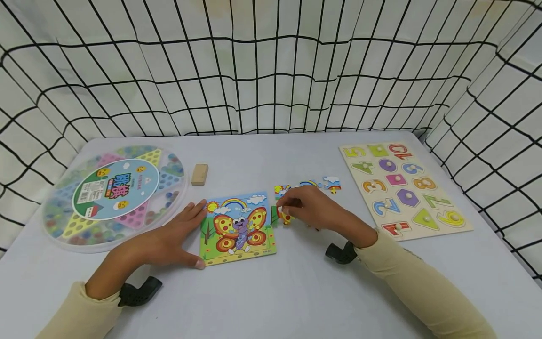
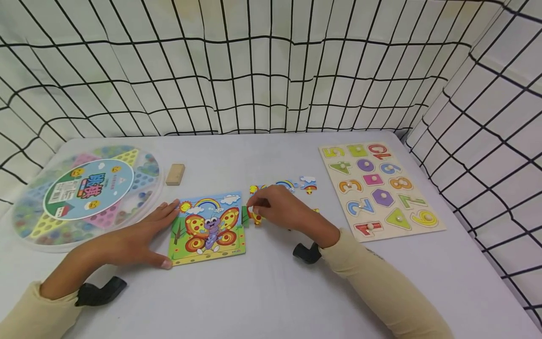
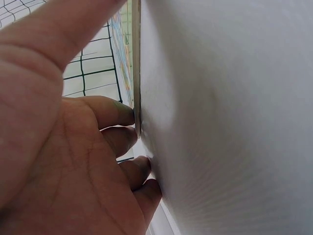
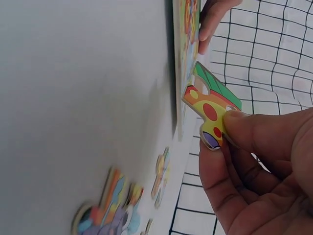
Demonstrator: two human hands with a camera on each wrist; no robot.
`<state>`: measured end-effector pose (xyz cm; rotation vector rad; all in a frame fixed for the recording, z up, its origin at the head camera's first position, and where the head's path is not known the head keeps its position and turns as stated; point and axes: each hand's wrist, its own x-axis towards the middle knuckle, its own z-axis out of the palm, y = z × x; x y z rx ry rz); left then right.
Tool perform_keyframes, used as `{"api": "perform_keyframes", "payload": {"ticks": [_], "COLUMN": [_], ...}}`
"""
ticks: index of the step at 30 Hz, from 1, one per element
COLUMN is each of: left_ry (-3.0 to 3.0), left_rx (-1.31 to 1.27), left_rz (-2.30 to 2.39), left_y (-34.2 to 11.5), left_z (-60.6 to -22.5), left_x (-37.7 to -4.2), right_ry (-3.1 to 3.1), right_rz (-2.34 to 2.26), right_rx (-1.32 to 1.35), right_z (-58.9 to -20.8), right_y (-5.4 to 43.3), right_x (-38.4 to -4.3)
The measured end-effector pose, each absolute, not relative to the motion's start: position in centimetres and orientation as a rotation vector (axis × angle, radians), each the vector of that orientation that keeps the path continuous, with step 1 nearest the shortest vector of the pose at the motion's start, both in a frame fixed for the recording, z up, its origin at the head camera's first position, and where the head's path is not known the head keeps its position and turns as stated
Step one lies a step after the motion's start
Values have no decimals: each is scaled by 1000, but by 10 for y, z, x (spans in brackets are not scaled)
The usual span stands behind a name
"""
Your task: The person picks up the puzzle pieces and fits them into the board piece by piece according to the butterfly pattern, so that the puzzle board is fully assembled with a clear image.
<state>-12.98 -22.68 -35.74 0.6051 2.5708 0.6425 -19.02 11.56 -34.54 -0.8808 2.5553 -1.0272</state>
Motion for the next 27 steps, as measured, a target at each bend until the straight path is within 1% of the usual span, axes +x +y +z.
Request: {"api": "perform_keyframes", "payload": {"ticks": [12, 20, 27], "left_ry": [2565, 2566, 2556], "left_rx": [587, 597, 587], "left_rz": [647, 653, 652], "left_y": [-226, -226, -225], "left_z": [-357, -358, -357], "left_x": [-130, -131, -131], "right_ry": [2484, 2472, 2456], "right_rz": [-1078, -1022, -1029], "right_rx": [-971, -1056, -1051], "right_z": [-347, -344, -344], "right_y": [84, 66, 50], "right_x": [-190, -188, -190]}}
